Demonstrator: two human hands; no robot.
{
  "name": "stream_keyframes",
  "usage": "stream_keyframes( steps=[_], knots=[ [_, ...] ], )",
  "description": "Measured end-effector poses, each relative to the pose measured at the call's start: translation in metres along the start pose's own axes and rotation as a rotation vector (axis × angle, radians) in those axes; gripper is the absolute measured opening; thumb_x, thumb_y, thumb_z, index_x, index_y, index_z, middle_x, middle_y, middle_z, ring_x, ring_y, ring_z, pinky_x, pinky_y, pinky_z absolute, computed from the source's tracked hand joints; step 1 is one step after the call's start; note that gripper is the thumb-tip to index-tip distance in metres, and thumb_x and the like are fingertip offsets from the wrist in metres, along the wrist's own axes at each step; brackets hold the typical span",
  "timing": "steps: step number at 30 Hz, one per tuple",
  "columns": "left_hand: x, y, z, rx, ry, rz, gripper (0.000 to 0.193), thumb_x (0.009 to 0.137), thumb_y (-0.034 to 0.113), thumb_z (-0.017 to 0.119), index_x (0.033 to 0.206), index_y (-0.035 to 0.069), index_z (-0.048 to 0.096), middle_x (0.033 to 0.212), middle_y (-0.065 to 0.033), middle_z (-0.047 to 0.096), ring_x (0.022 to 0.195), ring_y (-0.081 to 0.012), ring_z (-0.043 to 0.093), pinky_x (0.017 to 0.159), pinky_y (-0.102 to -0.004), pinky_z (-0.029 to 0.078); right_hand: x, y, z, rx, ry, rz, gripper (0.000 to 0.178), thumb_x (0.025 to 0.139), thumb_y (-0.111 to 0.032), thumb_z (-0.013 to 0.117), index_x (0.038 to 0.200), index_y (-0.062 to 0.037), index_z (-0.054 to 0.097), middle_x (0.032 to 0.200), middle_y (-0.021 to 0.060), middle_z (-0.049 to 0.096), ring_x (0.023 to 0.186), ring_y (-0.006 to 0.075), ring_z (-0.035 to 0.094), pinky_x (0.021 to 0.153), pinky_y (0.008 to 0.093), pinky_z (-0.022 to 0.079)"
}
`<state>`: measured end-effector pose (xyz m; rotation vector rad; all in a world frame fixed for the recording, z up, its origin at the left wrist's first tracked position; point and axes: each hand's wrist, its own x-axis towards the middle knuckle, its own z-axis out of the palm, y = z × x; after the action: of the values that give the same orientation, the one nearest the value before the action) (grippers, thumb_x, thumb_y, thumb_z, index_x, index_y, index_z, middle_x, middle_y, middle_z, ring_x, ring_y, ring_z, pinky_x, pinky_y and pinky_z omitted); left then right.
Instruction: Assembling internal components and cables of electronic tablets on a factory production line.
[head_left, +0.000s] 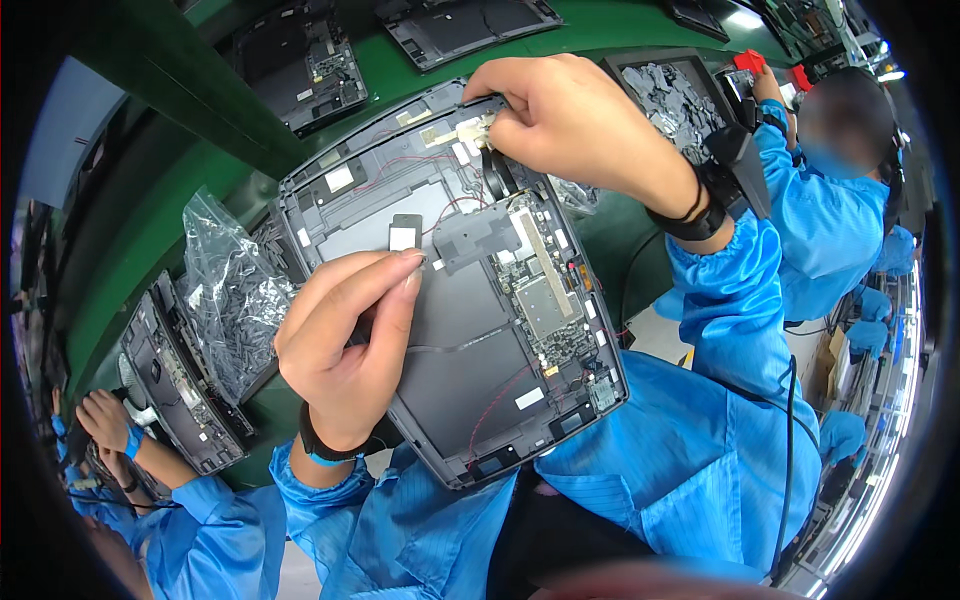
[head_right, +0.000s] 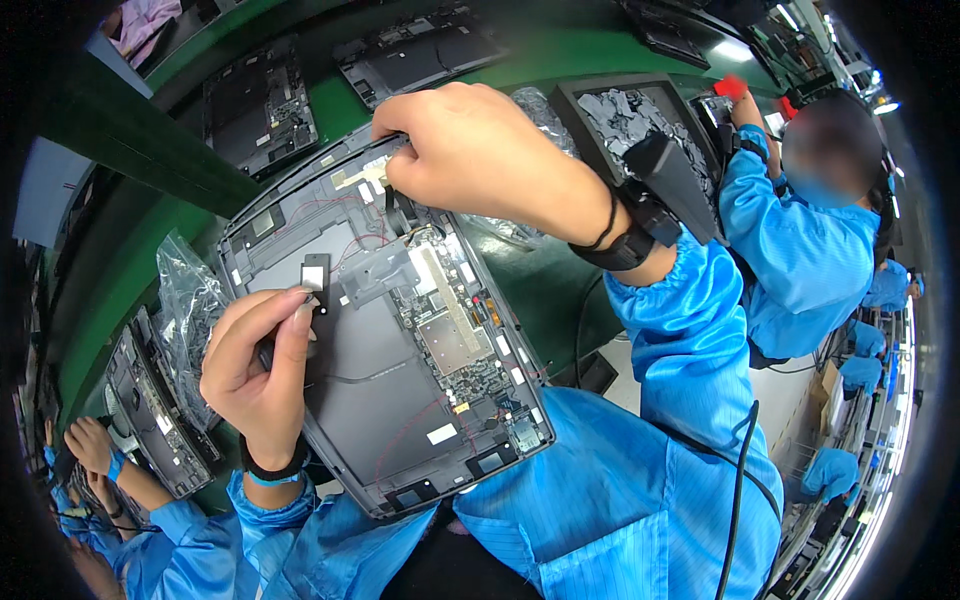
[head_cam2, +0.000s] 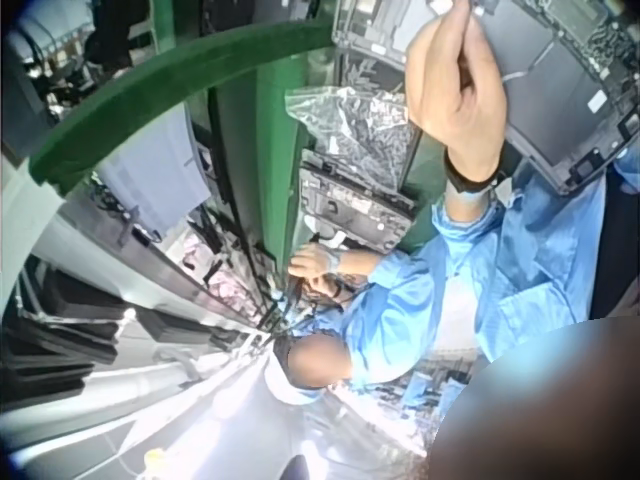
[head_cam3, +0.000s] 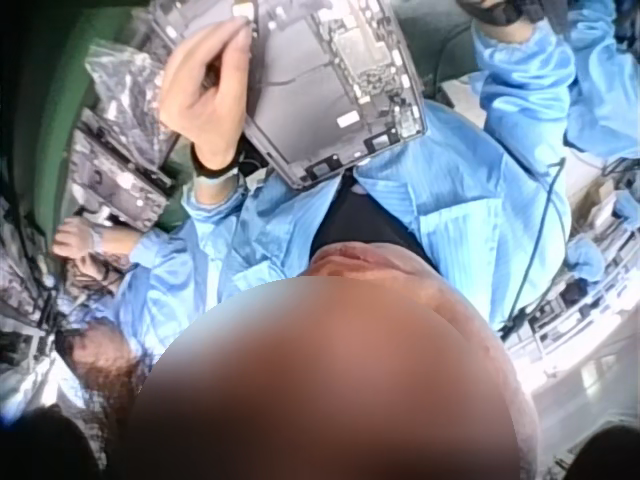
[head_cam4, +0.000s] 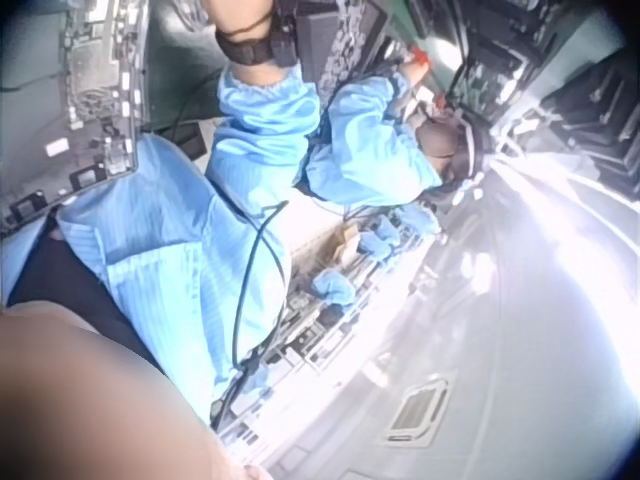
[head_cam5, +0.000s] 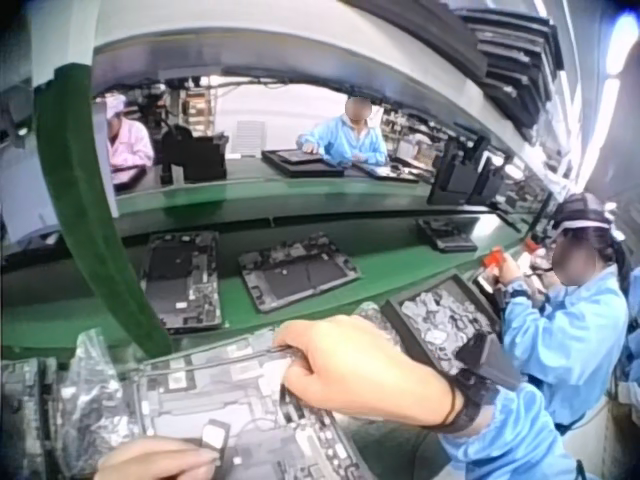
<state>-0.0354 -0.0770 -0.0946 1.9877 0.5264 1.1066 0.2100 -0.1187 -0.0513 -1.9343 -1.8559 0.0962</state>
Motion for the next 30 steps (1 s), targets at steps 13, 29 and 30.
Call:
stream_keyframes(
  steps=[13,29,30],
  knots=[
    [-0.003,0.001,-0.001,-0.037,0.005,0.030,0.019,0.077,-0.008,0.072,0.095,-0.001,0.073,0.088,-0.0123,0.069,0.074,-0.0181,0.066,0.062,-0.0252,0.051,-0.003,0.019,0.000,0.492,-0.178,0.198,0.036,0.083,-0.014,0.055,0.112,0.0013,0.068,0.063,0.0047,0.058,0.056,0.0107,0.050,0.052,0.0294,0.041],
    [0.000,-0.003,0.000,-0.084,0.012,0.077,0.021,0.077,-0.010,0.072,0.096,-0.001,0.072,0.087,-0.0126,0.069,0.072,-0.0171,0.065,0.059,-0.0244,0.050,0.005,0.020,-0.005,0.477,-0.254,0.219,0.035,0.080,-0.007,0.055,0.112,0.0027,0.067,0.062,-0.0012,0.054,0.057,0.0054,0.046,0.051,0.0252,0.036],
    [-0.001,-0.003,0.000,-0.082,0.014,0.075,0.022,0.077,-0.010,0.072,0.096,-0.001,0.072,0.087,-0.0126,0.069,0.071,-0.0170,0.065,0.059,-0.0241,0.050,0.006,0.020,-0.005,0.439,-0.263,0.191,0.035,0.080,-0.013,0.059,0.111,0.0019,0.067,0.062,0.0009,0.057,0.057,0.0082,0.051,0.053,0.0276,0.041]
  ],
)
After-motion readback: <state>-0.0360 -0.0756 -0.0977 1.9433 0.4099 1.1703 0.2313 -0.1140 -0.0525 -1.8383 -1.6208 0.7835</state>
